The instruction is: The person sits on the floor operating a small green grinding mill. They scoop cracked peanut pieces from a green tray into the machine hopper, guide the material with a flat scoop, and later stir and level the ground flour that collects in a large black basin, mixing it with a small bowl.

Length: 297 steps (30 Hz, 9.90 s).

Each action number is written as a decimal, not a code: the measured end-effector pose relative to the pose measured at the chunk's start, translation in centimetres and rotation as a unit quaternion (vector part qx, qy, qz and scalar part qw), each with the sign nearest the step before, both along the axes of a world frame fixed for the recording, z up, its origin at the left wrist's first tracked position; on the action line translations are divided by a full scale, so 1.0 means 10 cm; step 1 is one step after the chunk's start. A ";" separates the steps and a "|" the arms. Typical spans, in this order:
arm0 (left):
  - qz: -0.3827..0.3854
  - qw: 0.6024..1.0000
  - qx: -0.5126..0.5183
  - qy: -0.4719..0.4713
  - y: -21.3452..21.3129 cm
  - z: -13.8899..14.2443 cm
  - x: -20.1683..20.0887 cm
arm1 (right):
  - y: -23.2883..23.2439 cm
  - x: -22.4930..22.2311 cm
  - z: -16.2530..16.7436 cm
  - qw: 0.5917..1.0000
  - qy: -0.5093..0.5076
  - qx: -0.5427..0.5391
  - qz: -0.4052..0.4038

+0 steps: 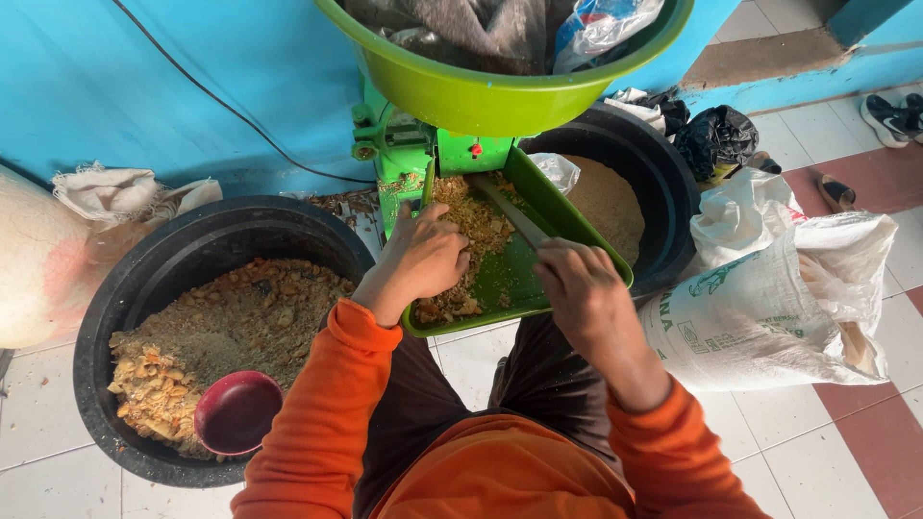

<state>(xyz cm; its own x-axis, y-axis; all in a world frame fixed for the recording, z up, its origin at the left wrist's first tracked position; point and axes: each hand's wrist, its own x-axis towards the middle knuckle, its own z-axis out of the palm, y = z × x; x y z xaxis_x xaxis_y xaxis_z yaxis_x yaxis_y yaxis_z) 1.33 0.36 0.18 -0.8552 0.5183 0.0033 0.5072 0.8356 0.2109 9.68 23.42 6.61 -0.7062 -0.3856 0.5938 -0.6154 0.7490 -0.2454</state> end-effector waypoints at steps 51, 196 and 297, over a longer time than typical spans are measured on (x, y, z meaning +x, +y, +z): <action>-0.004 1.000 -0.017 0.009 -0.04 0.02 0.07 | 0.02 -0.14 -0.14 0.998 -0.053 0.015 -0.002; 0.094 0.852 0.511 0.071 -0.29 0.55 0.05 | 0.00 -1.69 -0.94 0.840 -0.474 0.261 0.030; -0.043 0.998 -0.015 -0.036 0.58 -0.37 -0.51 | 0.59 0.24 0.24 0.992 0.101 -0.056 -0.041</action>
